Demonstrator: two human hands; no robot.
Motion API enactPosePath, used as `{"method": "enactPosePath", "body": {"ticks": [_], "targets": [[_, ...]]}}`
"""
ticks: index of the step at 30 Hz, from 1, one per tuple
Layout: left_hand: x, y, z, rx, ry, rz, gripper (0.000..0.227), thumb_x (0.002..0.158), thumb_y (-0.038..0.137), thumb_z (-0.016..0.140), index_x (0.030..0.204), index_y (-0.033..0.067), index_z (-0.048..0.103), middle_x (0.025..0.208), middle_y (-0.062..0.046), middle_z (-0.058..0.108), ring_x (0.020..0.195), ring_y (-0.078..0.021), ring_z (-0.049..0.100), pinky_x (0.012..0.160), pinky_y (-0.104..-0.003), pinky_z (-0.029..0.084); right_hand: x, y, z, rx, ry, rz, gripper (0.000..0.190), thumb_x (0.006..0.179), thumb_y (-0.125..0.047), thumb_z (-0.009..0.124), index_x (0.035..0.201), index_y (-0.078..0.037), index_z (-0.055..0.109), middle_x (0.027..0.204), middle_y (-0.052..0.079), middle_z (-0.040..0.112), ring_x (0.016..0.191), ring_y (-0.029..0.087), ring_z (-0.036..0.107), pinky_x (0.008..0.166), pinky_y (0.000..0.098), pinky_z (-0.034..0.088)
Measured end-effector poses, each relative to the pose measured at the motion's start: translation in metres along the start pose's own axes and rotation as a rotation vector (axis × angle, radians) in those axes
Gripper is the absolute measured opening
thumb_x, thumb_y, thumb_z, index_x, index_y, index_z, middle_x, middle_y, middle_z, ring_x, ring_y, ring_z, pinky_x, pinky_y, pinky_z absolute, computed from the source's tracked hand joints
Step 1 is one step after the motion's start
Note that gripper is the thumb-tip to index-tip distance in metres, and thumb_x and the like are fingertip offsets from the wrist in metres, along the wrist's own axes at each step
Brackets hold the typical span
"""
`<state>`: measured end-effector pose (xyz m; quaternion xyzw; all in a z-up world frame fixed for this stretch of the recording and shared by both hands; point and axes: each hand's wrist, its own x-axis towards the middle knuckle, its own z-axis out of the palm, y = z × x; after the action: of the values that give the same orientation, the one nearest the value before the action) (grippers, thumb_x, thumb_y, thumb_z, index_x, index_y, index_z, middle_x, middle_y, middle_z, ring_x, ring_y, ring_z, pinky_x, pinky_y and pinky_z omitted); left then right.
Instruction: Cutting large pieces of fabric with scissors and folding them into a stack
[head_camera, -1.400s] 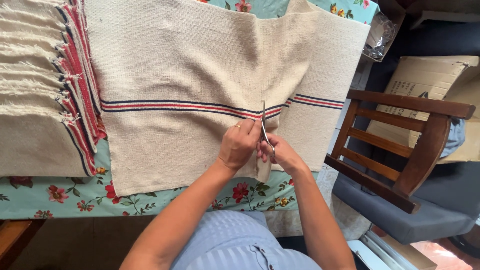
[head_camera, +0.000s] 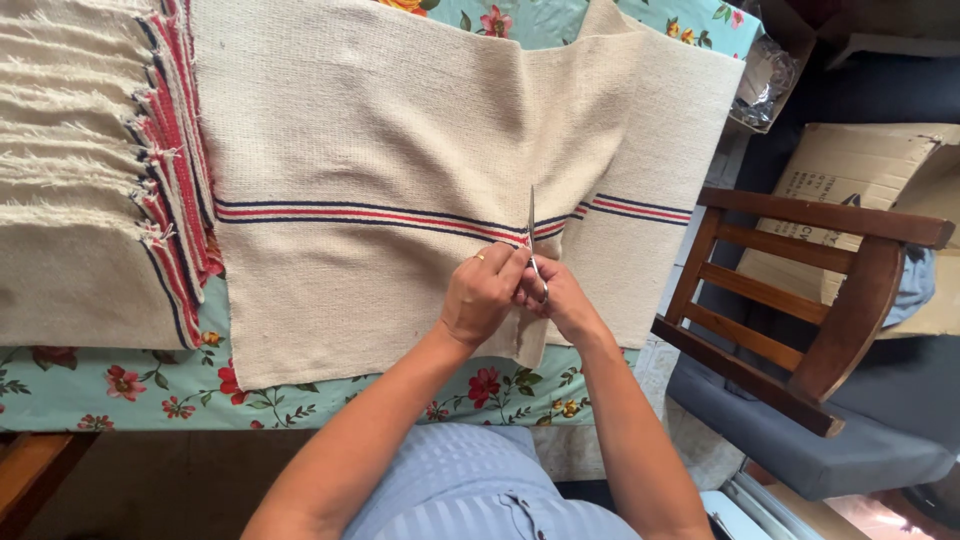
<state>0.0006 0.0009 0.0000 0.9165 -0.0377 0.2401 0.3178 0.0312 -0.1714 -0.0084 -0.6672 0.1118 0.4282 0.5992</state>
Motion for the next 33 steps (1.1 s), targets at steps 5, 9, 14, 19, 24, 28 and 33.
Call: {"method": "enactPosePath", "body": {"ticks": [5,9,14,19,24,28,33], "targets": [[0.003,0.001,-0.004,-0.052,-0.004,-0.021,0.023,0.104,0.029,0.052,0.106,0.011,0.066,0.083,-0.001,0.051,0.068,-0.0194,0.059,0.059,-0.029,0.051,-0.004,-0.008,0.008,-0.018,0.029,0.013,0.047,0.088,-0.058,0.071,0.085,-0.012,0.059,0.062,0.005,0.062,0.047,0.005,0.055,0.035,0.0161,0.039],[-0.001,-0.001,0.0,-0.067,-0.008,-0.029,0.025,0.105,0.03,0.05,0.106,0.0109,0.065,0.083,-0.001,0.051,0.068,-0.0201,0.059,0.058,-0.03,0.051,-0.005,-0.006,0.008,-0.035,0.04,-0.005,0.042,0.091,-0.053,0.07,0.085,-0.012,0.06,0.059,0.005,0.059,0.046,0.005,0.053,0.034,0.0163,0.038],[-0.002,-0.001,0.0,-0.041,-0.016,-0.033,0.025,0.104,0.033,0.051,0.108,0.0136,0.066,0.084,0.0,0.051,0.069,-0.0191,0.059,0.059,-0.03,0.051,-0.009,-0.014,0.01,-0.068,0.043,0.022,0.045,0.091,-0.054,0.071,0.085,-0.011,0.061,0.058,0.008,0.059,0.044,0.008,0.051,0.035,0.0178,0.035],[0.0,-0.003,-0.003,-0.165,-0.047,-0.132,0.035,0.101,0.04,0.05,0.116,0.0123,0.065,0.093,-0.002,0.057,0.084,-0.0209,0.064,0.068,-0.029,0.054,-0.019,-0.027,0.011,-0.166,0.016,0.018,0.047,0.089,-0.058,0.07,0.093,-0.012,0.063,0.069,0.005,0.062,0.06,0.012,0.061,0.044,0.0191,0.04],[-0.025,-0.01,0.002,-0.28,-0.111,-0.229,0.028,0.104,0.025,0.051,0.123,0.0068,0.06,0.105,-0.011,0.061,0.101,-0.0268,0.065,0.082,-0.033,0.055,-0.047,-0.053,0.015,-0.414,0.029,-0.004,0.039,0.088,-0.046,0.074,0.107,-0.012,0.067,0.081,0.007,0.06,0.08,0.021,0.055,0.064,0.0322,0.043],[-0.056,-0.01,-0.01,-0.095,-0.155,0.071,0.043,0.097,0.04,0.058,0.127,0.0088,0.059,0.132,-0.016,0.055,0.13,-0.0364,0.051,0.11,-0.052,0.038,-0.068,-0.031,0.005,-0.68,0.113,0.085,0.054,0.075,-0.055,0.079,0.106,-0.012,0.067,0.093,0.014,0.069,0.09,0.034,0.064,0.076,0.0424,0.049],[-0.094,-0.004,-0.042,0.036,-0.381,0.324,0.072,0.063,0.061,0.08,0.114,0.0123,0.064,0.136,-0.015,0.056,0.137,-0.0348,0.047,0.118,-0.06,0.031,-0.089,-0.001,0.007,-0.973,0.22,0.005,0.063,0.066,-0.045,0.081,0.115,-0.008,0.065,0.109,0.018,0.069,0.104,0.043,0.066,0.09,0.0515,0.053]]}}
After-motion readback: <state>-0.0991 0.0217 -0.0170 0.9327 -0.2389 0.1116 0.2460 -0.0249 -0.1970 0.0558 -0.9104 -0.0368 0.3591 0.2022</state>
